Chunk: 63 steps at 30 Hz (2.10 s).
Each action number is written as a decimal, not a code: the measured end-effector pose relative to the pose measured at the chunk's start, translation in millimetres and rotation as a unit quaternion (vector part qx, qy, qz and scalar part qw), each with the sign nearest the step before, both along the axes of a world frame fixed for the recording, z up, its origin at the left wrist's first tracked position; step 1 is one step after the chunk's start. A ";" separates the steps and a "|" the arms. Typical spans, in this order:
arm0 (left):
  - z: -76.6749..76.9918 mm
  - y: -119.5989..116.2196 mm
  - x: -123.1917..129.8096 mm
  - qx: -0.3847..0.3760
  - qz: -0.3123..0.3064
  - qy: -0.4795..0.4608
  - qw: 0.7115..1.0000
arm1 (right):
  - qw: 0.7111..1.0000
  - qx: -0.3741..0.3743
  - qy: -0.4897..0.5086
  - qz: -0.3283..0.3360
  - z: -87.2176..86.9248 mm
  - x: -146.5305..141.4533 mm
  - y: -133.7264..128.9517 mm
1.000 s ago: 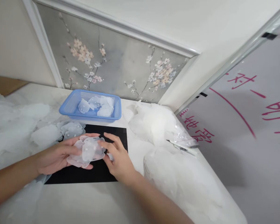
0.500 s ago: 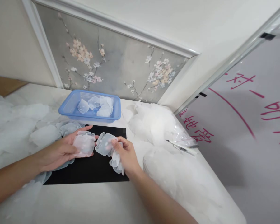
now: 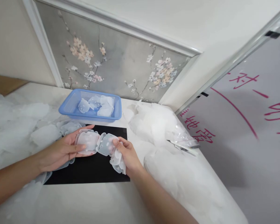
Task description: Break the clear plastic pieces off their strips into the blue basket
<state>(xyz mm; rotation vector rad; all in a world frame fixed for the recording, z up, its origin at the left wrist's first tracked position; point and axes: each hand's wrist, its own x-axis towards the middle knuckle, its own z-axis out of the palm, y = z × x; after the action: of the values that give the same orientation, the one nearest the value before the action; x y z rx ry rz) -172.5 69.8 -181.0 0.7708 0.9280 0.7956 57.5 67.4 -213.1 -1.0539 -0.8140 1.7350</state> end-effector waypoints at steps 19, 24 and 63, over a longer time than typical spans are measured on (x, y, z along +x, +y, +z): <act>7.4 -2.6 2.0 -0.055 -0.021 -0.119 0.991 | 0.760 0.543 -0.356 0.028 -11.6 -2.7 -15.0; 7.1 -5.9 3.1 -0.053 -0.039 -0.121 0.990 | 0.733 0.568 -0.371 0.044 -14.5 -4.8 -17.2; -3.1 -0.6 -6.2 0.006 -0.058 -0.120 0.991 | 0.875 0.336 -0.350 -0.006 1.4 0.1 -15.7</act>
<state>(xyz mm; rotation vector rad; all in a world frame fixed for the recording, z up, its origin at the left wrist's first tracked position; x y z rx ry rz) -178.6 69.2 -184.2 0.7149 0.6584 0.7726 57.6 51.6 -211.7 -1.1672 -1.7022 0.8784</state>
